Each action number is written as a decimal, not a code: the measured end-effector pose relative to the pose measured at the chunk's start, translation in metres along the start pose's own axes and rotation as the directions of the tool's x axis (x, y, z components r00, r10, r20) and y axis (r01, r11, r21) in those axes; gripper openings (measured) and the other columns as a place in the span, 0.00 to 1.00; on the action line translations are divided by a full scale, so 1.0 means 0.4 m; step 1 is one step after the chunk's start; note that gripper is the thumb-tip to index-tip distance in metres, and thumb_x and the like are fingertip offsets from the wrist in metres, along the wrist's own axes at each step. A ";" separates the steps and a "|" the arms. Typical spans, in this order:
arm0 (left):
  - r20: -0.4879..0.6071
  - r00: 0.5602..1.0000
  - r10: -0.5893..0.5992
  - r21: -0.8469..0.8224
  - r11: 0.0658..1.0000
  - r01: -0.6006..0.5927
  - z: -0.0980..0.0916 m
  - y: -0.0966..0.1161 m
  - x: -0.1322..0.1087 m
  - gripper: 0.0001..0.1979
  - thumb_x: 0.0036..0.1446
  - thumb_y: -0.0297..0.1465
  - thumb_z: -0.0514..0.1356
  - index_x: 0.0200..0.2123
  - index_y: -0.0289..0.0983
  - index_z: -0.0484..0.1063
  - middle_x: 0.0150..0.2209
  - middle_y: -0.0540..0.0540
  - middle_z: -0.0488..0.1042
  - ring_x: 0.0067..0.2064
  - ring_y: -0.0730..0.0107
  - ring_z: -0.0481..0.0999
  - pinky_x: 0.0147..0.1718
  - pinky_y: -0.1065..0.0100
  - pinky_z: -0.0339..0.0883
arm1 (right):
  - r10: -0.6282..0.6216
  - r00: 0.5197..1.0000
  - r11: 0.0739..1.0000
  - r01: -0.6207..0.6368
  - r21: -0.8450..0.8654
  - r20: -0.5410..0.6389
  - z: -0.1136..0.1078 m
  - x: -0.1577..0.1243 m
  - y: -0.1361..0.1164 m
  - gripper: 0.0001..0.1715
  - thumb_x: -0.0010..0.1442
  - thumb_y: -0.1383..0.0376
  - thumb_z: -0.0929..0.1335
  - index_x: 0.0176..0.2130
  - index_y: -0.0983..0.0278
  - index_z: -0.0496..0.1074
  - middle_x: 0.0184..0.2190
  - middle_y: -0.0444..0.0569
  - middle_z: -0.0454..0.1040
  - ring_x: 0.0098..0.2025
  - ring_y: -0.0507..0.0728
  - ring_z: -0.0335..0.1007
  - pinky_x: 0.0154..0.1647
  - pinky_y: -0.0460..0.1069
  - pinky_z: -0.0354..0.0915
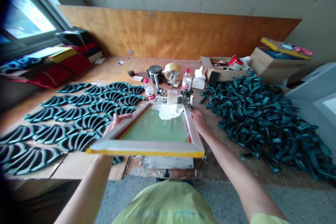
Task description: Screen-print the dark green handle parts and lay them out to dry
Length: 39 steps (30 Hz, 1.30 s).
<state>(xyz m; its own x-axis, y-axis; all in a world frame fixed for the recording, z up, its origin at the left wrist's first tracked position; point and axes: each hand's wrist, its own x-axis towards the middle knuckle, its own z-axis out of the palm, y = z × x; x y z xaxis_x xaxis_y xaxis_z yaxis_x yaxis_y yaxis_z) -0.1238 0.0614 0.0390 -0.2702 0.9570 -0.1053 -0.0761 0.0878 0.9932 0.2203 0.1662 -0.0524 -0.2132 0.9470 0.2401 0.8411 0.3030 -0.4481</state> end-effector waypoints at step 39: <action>0.039 0.921 -0.387 0.051 0.921 0.385 -0.026 -0.226 -0.079 0.40 0.46 0.47 0.68 0.61 0.39 0.66 0.37 0.44 0.81 0.35 0.60 0.81 0.32 0.66 0.73 | -0.291 0.923 0.955 0.297 0.015 0.251 -0.027 0.119 -0.190 0.27 0.58 0.67 0.71 0.56 0.54 0.70 0.45 0.47 0.76 0.46 0.57 0.71 0.47 0.49 0.65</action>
<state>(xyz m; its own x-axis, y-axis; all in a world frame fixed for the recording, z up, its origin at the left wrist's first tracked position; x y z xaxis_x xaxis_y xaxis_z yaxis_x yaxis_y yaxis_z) -0.1183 0.0203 -0.0481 -0.1818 0.8584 -0.4797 -0.1255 0.4636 0.8771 0.1515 0.1870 0.0024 -0.5665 0.8129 0.1355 0.7323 0.5720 -0.3695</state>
